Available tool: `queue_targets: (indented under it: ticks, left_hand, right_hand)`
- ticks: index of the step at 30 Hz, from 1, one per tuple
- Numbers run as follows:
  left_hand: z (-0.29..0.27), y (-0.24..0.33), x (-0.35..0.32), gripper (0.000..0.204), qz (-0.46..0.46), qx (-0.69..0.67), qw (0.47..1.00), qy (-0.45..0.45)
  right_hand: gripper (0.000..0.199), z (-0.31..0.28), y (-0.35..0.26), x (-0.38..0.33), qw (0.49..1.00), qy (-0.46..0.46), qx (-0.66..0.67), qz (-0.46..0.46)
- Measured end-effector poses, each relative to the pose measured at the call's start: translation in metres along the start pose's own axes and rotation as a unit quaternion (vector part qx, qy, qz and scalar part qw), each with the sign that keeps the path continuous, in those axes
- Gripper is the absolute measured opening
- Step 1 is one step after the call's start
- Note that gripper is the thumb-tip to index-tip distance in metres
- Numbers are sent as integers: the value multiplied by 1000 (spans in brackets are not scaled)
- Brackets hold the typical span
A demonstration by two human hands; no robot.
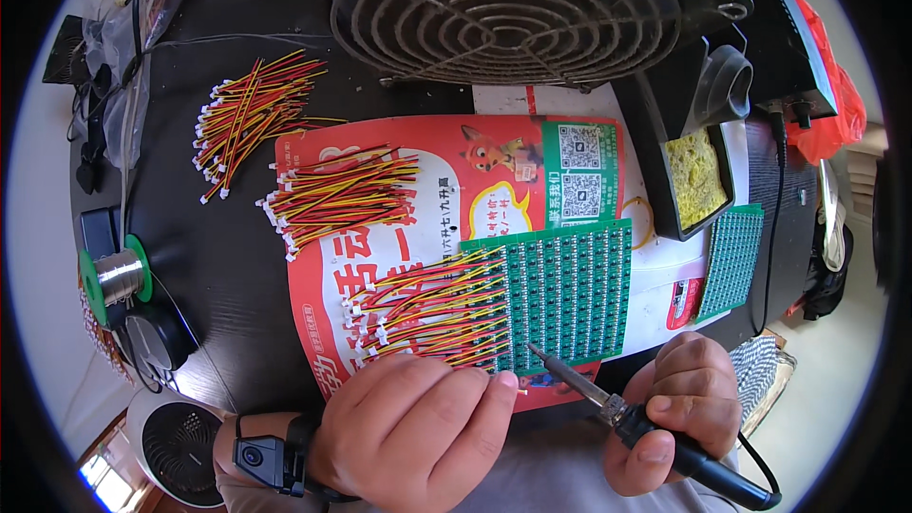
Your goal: Solder small wire components onto a green printed circuit board.
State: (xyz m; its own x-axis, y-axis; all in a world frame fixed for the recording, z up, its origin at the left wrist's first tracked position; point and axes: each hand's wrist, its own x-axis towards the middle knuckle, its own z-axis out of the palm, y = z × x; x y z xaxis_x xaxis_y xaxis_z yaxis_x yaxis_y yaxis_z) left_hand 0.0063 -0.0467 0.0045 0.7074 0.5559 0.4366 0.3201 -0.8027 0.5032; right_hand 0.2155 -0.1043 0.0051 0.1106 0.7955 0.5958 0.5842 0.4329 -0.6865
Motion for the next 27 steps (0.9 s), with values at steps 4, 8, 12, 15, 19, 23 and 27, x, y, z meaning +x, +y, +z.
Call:
queue_targets:
  ticks: [4,8,12,15,19,23,27]
  left_hand:
    - [1,2,1,27,2,23,1000,-4]
    - [9,6,-2,26,-39,19,999,24]
    - [12,4,-11,25,-63,2,997,31]
    - [12,3,-10,25,-74,-5,997,22]
    - [11,2,-12,27,-83,-4,996,17]
    - [13,2,-11,27,-86,-10,996,14]
    - [12,3,-9,26,-83,-12,996,15]
  right_hand:
    - [25,-3,0,-2,1000,-19,8,3]
    - [26,-6,0,0,999,-39,21,4]
    - [27,3,-5,4,999,-30,3,16]
    - [27,6,-8,5,999,-23,-11,24]
    - [26,-5,-5,4,996,-83,12,29]
    - [25,-8,-5,4,994,-102,12,35]
    - [25,-1,-8,7,996,-88,-2,30]
